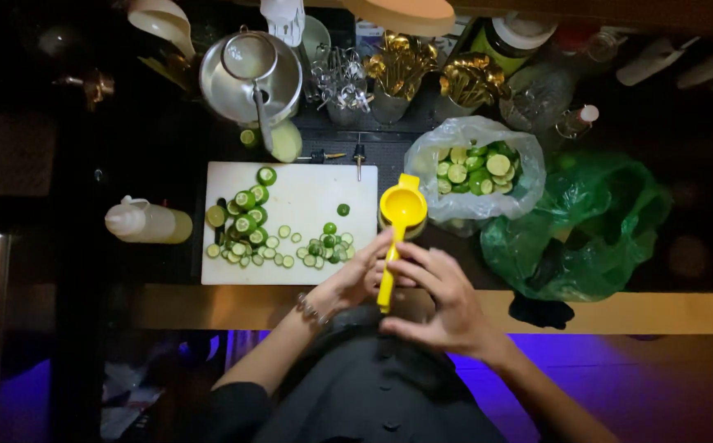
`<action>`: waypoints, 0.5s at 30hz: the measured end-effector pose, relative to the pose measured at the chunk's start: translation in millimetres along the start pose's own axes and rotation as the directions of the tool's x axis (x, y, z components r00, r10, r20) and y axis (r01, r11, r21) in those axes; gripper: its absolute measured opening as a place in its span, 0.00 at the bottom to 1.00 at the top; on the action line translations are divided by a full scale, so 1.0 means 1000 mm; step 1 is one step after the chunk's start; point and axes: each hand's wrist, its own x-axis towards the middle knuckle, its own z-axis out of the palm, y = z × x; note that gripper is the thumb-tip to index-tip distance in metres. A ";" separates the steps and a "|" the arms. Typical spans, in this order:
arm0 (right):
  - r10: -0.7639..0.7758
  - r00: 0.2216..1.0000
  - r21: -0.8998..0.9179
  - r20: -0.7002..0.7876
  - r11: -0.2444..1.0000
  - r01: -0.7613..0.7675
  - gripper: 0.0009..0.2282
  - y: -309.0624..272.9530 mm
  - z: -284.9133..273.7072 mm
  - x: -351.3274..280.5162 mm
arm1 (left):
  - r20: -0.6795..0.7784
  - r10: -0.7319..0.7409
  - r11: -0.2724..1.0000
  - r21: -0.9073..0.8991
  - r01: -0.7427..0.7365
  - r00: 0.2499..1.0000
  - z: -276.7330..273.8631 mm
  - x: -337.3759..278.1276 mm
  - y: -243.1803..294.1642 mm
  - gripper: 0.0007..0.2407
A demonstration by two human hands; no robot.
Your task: Squeezing juice from sliced limes using a manual juicer and straining the juice into a glass.
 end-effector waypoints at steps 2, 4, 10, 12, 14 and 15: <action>0.427 0.904 0.431 -0.019 0.819 -0.378 0.21 0.027 0.040 -0.064 | -0.004 0.014 0.999 0.038 -0.014 1.000 0.008 0.008 0.001 0.25; 0.744 0.652 0.751 0.147 0.345 -0.563 0.15 0.036 0.053 -0.083 | -0.010 0.032 0.997 0.076 -0.031 0.999 0.004 0.037 -0.012 0.23; 0.622 0.167 0.370 0.765 -0.213 -0.904 0.14 0.076 0.085 -0.087 | -0.005 0.361 0.845 0.426 -0.324 0.933 -0.003 0.070 -0.031 0.20; 0.634 0.094 0.385 0.767 -0.338 -0.859 0.11 0.116 0.114 -0.102 | -0.028 0.355 0.805 0.518 -0.291 0.934 0.008 0.052 -0.022 0.19; 0.716 0.100 0.327 0.691 -0.187 -0.926 0.11 0.114 0.113 -0.092 | -0.036 0.327 0.816 0.515 -0.263 0.944 0.008 0.050 -0.019 0.20; 0.786 0.126 0.250 0.605 -0.037 -0.968 0.14 0.114 0.113 -0.087 | -0.042 0.299 0.823 0.517 -0.235 0.953 0.008 0.050 -0.017 0.20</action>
